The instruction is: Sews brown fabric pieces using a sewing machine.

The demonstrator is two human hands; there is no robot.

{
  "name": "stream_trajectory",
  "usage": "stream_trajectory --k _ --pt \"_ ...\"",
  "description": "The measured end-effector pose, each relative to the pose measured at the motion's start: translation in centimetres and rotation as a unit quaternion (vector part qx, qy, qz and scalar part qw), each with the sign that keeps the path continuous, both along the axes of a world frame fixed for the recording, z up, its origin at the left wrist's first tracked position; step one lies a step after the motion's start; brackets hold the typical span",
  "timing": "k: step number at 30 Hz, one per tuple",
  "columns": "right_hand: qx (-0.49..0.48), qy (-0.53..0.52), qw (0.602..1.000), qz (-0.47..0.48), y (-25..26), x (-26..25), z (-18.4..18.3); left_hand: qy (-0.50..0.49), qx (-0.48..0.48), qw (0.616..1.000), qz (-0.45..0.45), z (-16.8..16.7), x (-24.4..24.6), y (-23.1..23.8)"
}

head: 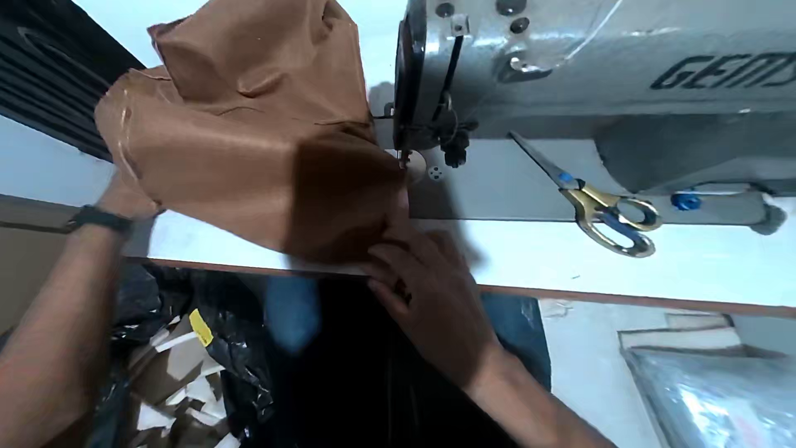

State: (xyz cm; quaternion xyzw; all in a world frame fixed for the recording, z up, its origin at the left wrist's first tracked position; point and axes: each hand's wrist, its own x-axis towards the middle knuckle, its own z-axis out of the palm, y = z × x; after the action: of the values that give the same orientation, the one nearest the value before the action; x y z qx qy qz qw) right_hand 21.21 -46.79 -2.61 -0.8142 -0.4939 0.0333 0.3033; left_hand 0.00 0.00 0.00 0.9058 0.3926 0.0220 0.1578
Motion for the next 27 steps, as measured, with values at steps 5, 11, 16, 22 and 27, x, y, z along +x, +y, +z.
stream_trajectory --k 5,11,16,22,27 --pt "-0.054 -0.064 0.995 0.052 -0.9 0.0 -0.2 -0.098 0.176 0.978 0.044 2.5 -10.8 -1.6" --pt "0.139 0.022 0.989 0.033 -1.7 -0.1 -2.7 -0.166 0.132 0.898 -0.386 0.3 4.7 -23.1" --pt "0.211 -0.009 0.977 0.008 -1.9 -0.5 -3.0 -0.214 0.056 0.838 -0.499 -1.7 9.8 -22.4" --pt "0.214 -0.035 0.976 0.025 -1.1 -1.6 -3.4 -0.322 0.012 0.844 -0.43 2.7 9.6 -22.5" --pt "0.235 -0.024 0.972 0.006 0.1 -2.7 -1.3 -0.277 0.075 0.84 -0.461 4.8 11.9 -24.6"
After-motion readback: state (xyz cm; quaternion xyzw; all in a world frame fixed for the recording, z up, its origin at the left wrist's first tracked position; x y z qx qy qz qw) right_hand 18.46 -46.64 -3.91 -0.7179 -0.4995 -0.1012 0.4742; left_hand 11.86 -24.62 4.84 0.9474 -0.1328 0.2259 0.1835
